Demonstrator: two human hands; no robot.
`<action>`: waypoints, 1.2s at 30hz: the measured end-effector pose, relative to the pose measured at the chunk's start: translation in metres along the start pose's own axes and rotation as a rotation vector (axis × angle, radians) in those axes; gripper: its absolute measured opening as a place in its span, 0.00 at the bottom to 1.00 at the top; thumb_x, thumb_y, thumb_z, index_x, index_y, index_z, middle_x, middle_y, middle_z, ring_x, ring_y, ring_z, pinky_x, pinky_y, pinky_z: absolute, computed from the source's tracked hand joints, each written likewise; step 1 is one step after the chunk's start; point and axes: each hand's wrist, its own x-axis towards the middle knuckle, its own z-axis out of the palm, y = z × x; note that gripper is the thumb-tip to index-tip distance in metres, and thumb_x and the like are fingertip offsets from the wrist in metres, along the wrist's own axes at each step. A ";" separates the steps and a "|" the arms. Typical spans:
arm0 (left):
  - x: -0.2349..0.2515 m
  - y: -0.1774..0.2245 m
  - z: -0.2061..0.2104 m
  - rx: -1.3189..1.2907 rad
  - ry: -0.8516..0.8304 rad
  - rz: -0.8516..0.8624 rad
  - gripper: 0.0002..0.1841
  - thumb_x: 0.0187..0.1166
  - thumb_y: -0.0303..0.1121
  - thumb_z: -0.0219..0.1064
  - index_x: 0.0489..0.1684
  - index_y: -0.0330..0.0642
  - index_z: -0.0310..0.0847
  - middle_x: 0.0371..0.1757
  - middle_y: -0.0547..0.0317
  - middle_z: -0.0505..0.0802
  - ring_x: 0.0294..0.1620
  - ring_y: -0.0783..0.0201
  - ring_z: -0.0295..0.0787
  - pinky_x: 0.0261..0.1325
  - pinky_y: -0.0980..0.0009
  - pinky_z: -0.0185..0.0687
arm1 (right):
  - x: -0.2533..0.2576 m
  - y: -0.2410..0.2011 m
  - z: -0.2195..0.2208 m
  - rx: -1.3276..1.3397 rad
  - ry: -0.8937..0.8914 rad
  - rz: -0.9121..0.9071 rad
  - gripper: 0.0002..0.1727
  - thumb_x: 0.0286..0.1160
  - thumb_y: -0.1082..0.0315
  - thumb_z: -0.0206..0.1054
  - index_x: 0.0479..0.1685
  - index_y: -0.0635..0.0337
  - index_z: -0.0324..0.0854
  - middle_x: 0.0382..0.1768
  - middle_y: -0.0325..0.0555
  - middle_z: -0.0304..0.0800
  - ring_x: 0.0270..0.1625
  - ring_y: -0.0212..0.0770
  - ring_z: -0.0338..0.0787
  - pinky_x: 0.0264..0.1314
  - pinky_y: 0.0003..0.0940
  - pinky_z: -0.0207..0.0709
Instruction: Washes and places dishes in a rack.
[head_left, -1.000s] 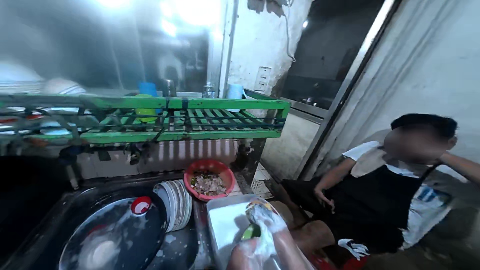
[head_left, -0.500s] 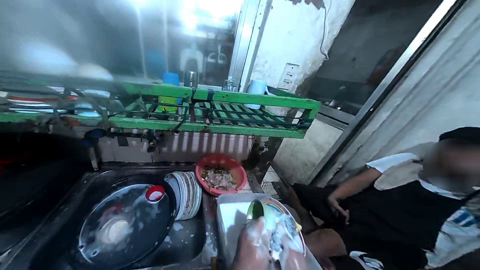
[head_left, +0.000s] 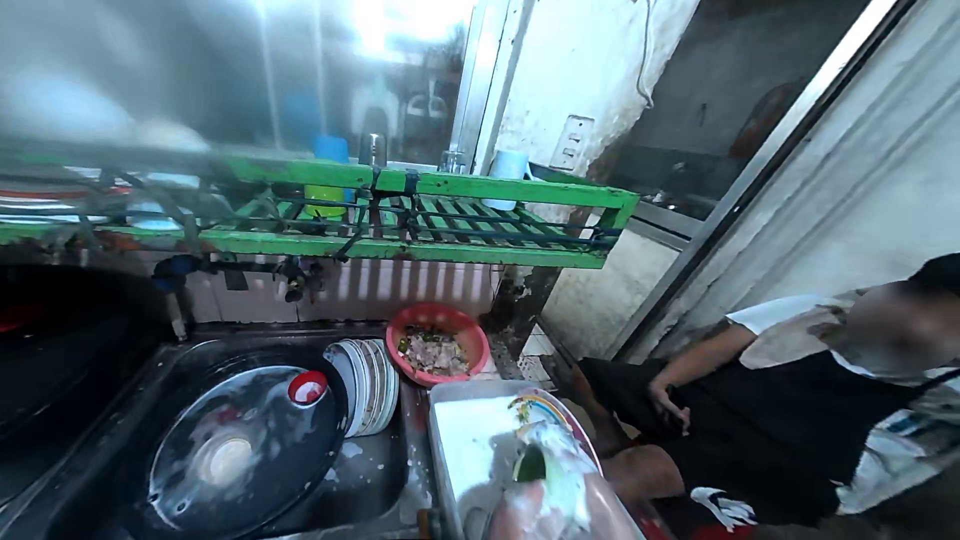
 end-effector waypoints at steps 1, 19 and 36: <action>0.000 -0.001 0.000 -0.016 -0.025 -0.007 0.17 0.85 0.24 0.57 0.64 0.20 0.80 0.59 0.31 0.90 0.63 0.48 0.89 0.72 0.55 0.78 | 0.005 -0.001 -0.003 -0.093 -0.009 -0.018 0.16 0.91 0.70 0.47 0.68 0.69 0.71 0.47 0.46 0.85 0.45 0.31 0.87 0.50 0.31 0.84; 0.041 -0.008 -0.012 -0.257 0.047 0.194 0.21 0.82 0.25 0.63 0.70 0.21 0.77 0.66 0.38 0.88 0.69 0.63 0.84 0.77 0.69 0.73 | -0.024 -0.015 0.042 0.725 -0.065 0.315 0.28 0.94 0.45 0.29 0.44 0.47 0.75 0.29 0.34 0.88 0.34 0.30 0.91 0.36 0.34 0.88; 0.036 -0.015 -0.026 0.160 -0.086 -0.065 0.16 0.86 0.28 0.58 0.64 0.26 0.83 0.62 0.37 0.91 0.67 0.51 0.87 0.76 0.55 0.76 | 0.021 -0.016 0.026 -0.521 -0.076 -0.339 0.27 0.72 0.66 0.73 0.69 0.72 0.78 0.59 0.57 0.90 0.63 0.43 0.90 0.69 0.41 0.83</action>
